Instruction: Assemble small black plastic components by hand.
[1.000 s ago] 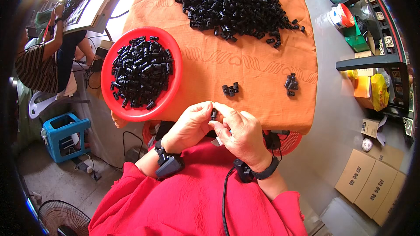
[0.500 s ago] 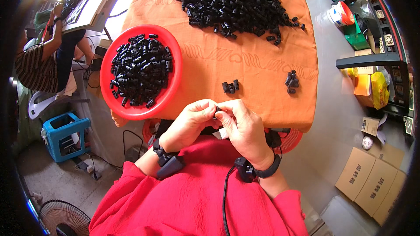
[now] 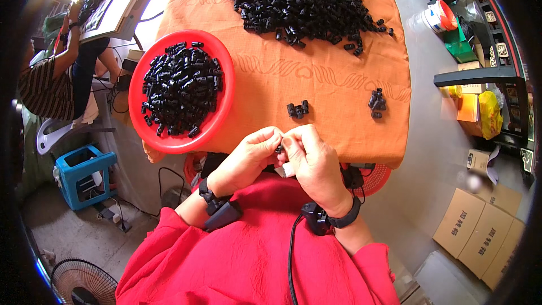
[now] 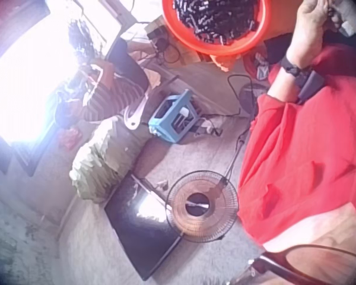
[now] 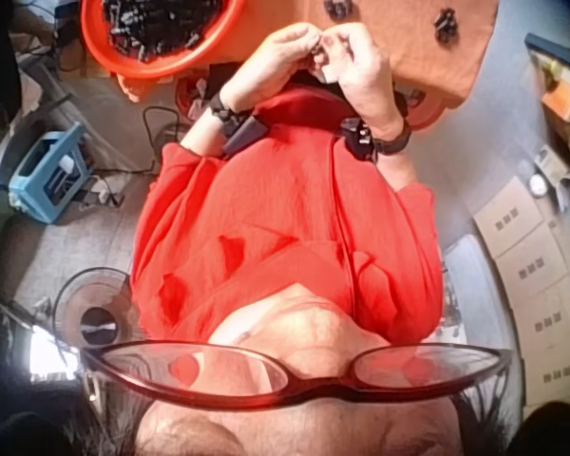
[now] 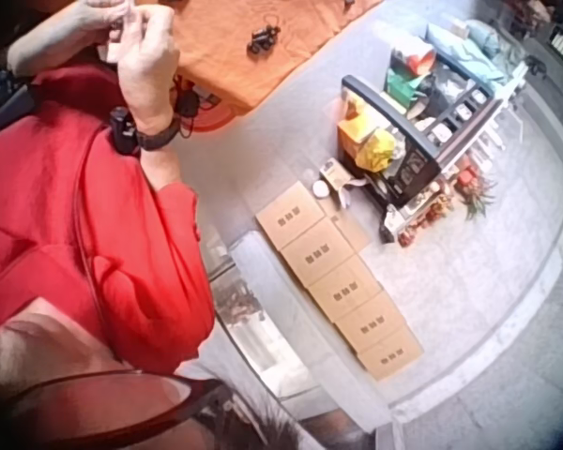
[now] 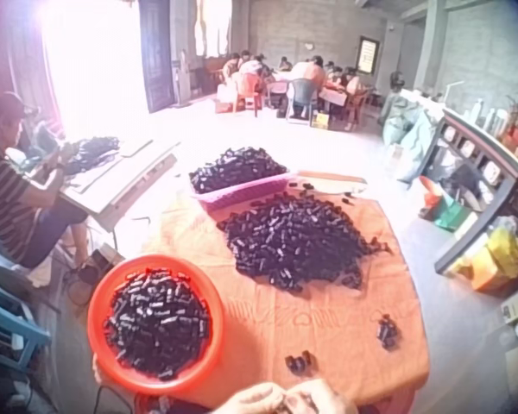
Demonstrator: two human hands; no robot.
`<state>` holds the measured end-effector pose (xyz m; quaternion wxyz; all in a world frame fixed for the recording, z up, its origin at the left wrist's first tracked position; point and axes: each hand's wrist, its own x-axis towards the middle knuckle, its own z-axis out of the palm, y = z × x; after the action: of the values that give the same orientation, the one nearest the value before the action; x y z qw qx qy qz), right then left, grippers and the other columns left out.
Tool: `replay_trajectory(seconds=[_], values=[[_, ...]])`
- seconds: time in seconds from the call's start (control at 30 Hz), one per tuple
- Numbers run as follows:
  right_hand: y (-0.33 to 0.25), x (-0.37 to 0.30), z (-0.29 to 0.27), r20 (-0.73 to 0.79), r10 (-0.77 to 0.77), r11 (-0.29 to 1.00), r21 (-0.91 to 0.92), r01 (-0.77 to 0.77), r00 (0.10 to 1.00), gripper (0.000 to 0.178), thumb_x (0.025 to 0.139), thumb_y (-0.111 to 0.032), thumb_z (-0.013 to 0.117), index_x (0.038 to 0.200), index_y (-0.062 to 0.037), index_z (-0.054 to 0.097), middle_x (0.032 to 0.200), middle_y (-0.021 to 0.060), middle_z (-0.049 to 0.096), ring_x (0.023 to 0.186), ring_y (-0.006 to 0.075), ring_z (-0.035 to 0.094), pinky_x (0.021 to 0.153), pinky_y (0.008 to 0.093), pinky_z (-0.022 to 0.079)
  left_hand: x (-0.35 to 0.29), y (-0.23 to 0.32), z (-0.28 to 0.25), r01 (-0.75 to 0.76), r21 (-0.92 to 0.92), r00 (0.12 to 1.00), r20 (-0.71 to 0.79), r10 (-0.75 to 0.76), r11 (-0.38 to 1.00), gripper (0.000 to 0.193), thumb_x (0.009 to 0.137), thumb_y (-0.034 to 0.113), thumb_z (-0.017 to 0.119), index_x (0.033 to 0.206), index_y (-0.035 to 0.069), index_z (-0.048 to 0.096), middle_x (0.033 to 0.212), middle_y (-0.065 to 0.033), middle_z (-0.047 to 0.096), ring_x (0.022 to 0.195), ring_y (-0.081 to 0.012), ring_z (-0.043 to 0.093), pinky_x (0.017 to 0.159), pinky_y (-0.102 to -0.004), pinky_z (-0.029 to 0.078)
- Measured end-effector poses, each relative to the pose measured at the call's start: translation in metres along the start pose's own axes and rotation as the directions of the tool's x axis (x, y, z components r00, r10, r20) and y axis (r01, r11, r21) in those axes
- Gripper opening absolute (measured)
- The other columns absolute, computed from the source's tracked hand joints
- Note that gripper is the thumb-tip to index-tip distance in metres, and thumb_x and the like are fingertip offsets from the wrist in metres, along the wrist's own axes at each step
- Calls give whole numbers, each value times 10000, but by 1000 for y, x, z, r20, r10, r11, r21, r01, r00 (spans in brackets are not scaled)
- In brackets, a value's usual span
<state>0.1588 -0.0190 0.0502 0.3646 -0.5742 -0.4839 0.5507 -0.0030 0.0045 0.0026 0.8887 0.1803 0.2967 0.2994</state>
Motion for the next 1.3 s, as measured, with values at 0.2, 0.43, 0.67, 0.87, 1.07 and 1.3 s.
replay_trajectory(seconds=[0.2, 0.43, 0.67, 0.87, 1.07, 1.3], values=[[-6, 0, -1, 8, 25, 999, 41, -25, 1000, 121, 1038, -106, 497, 986, -7, 545, 725, 48, 634, 617, 95, 626, 549, 238, 508, -2, 2, -1, 48, -79, 998, 43, -45, 996, 257, 1049, 282, 493, 961, 57, 581, 836, -14, 587, 739, -119, 551, 734, -288, 476], [-3, 0, 0, 2, -10, 1000, 0, 10, 1000, 118, 1035, -93, 495, 977, -7, 550, 736, 48, 650, 630, 90, 637, 540, 235, 501, -2, -1, -4, 48, -120, 996, 76, -39, 992, 255, 1048, 277, 493, 956, 55, 578, 812, -16, 585, 735, -125, 554, 714, -298, 472], [2, 0, 0, 9, -57, 991, -123, 58, 998, 92, 1022, -96, 527, 971, -24, 553, 701, 32, 649, 589, 68, 621, 530, 225, 495, -2, -4, -3, 40, -135, 997, 70, -31, 990, 210, 1039, 247, 509, 994, 48, 558, 862, -31, 580, 777, -148, 579, 780, -326, 509], [2, 0, -1, -12, 19, 1000, -6, -19, 1000, 67, 1011, -74, 539, 965, -26, 544, 712, 30, 633, 584, 71, 613, 520, 224, 488, -2, -5, -6, 18, -110, 997, 81, -9, 994, 208, 1026, 256, 537, 997, 52, 569, 898, -39, 605, 826, -155, 601, 790, -318, 517], [-5, -5, -8, -28, -37, 994, -102, 34, 999, 103, 983, -78, 592, 1063, -16, 577, 768, 31, 636, 585, 87, 611, 520, 251, 498, -4, 4, -5, 61, -121, 998, 22, -58, 991, 183, 1011, 243, 572, 1007, 61, 594, 955, -47, 647, 836, -132, 621, 788, -290, 525], [2, -3, -6, 52, -292, 916, -272, 295, 955, 177, 931, -52, 663, 1095, -20, 603, 817, 67, 666, 583, 112, 622, 530, 265, 505, -3, -3, -17, 63, -201, 994, 97, -44, 977, 214, 987, 251, 615, 1073, 55, 613, 1006, -49, 663, 863, -120, 632, 808, -271, 526]])
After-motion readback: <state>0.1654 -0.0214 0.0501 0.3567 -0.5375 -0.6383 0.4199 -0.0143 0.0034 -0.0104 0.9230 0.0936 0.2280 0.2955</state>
